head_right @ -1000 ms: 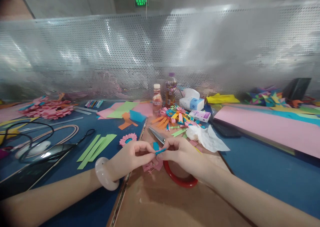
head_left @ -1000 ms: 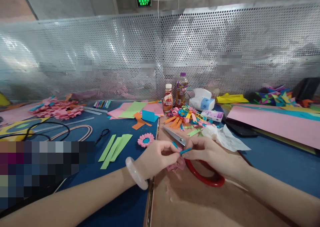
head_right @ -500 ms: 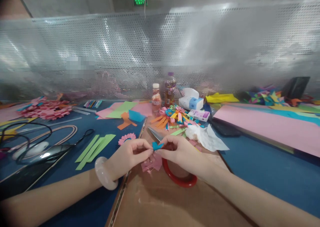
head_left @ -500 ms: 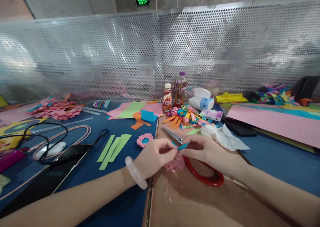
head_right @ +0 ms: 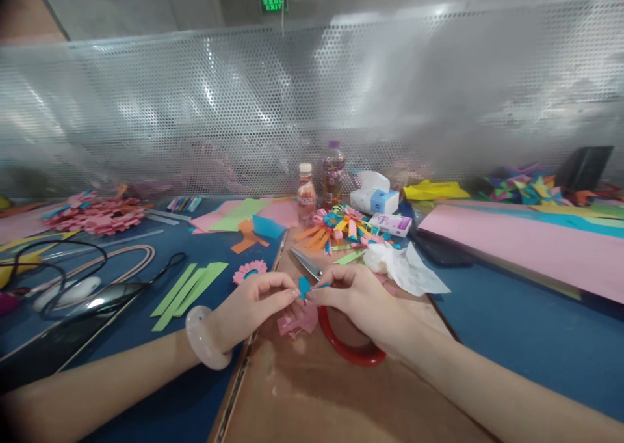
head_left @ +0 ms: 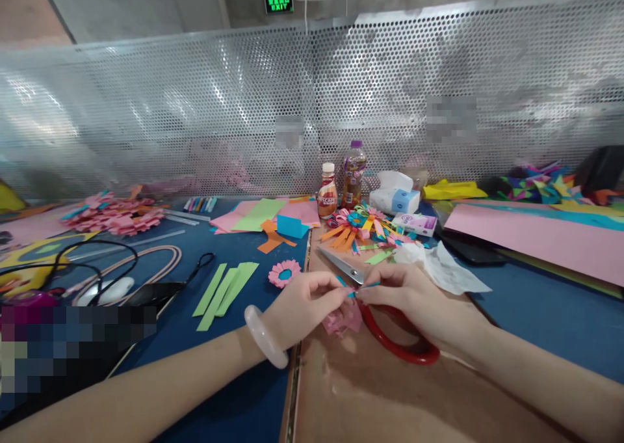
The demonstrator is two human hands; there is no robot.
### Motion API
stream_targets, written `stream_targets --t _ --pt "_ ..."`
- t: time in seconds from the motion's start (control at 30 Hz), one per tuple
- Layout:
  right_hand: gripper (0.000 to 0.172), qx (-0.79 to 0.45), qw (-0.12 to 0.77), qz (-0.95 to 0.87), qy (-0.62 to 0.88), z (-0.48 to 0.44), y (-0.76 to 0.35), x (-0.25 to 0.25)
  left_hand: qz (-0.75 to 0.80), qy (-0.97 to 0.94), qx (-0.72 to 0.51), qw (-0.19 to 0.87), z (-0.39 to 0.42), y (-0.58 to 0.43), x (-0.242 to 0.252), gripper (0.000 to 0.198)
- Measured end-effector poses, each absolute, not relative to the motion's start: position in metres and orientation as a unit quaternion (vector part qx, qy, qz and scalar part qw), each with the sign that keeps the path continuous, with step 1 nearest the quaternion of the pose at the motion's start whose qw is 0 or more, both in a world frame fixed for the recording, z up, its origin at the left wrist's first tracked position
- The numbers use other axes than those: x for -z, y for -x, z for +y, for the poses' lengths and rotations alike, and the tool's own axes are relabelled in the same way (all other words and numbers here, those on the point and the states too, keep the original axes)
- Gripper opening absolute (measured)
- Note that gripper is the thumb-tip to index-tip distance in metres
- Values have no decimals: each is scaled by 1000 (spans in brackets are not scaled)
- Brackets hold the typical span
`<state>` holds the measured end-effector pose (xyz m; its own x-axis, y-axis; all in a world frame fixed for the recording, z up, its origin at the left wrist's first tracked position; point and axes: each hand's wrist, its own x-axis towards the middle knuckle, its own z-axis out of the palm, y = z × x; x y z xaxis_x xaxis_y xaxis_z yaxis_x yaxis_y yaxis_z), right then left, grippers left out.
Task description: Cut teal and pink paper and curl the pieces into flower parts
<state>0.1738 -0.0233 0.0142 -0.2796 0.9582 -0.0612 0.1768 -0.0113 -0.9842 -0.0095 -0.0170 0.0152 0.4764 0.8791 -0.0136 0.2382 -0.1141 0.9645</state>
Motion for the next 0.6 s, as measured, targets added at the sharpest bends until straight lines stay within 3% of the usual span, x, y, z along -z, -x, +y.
stream_targets --t 0.6 --pt "10 -563 375 -567 470 -26 -171 -12 378 -634 -323 593 -15 9 -11 13"
